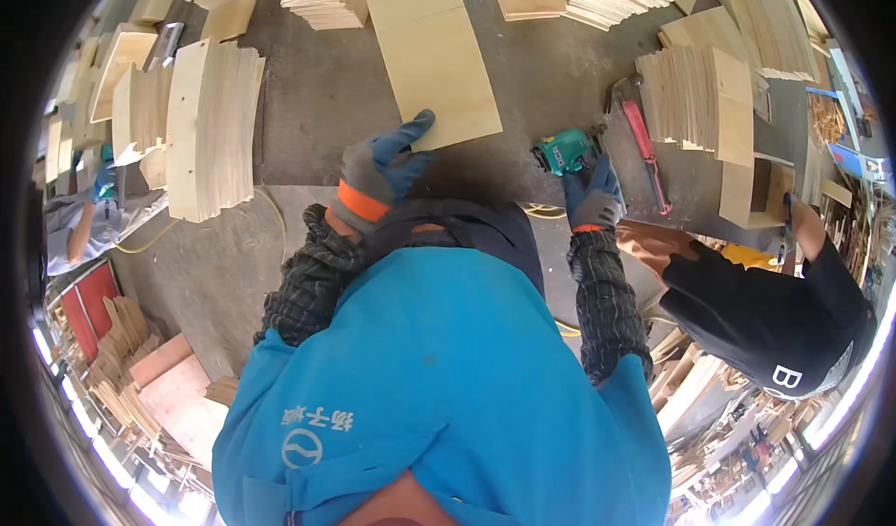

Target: Using a pneumatic nail gun to assemble wooden boards into crates or boxes in a workshop setting.

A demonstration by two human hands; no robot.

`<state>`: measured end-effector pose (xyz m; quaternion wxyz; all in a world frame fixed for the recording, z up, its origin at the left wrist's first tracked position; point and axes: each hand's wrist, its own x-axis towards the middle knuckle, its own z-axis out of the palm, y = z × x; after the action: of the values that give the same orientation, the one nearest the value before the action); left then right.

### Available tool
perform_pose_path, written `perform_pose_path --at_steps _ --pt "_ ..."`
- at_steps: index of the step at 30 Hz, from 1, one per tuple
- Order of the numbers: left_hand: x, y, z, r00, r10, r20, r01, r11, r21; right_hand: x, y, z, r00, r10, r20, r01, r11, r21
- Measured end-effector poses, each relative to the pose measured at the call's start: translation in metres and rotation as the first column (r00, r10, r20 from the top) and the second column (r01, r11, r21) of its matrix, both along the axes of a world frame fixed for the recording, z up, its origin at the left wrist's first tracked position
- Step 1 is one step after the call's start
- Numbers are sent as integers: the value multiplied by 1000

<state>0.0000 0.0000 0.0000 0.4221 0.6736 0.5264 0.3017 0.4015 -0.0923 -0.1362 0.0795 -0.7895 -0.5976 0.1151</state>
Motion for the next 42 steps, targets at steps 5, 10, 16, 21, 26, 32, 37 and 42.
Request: perform_pose_path --at_steps 5,10,16,21,26,32,37,42 --pt "0 3 2 999 2 37 -3 1000 20 -19 0 -11 989 -107 101 127 969 -213" --pt "-1 2 4 999 11 50 -10 1000 -11 -7 18 28 852 -117 -511 87 993 -82" --pt "1 2 2 999 10 35 -11 1000 20 -44 8 228 473 -334 -815 31 931 -363" --pt "1 2 4 999 8 43 -6 999 -33 -107 20 291 481 -341 -808 -7 920 -393" --pt "-1 2 1 998 1 65 -6 997 77 -126 34 282 606 -339 -720 -4 904 -428" --pt "-2 3 -1 998 -13 61 5 990 140 -125 35 277 632 -316 -707 -18 907 -421" --pt "-4 3 -2 999 -25 40 19 990 142 -123 30 274 583 -344 -736 -5 904 -427" --pt "-4 4 -1 999 -33 10 31 988 150 -123 29 271 596 -331 -731 -10 908 -419"
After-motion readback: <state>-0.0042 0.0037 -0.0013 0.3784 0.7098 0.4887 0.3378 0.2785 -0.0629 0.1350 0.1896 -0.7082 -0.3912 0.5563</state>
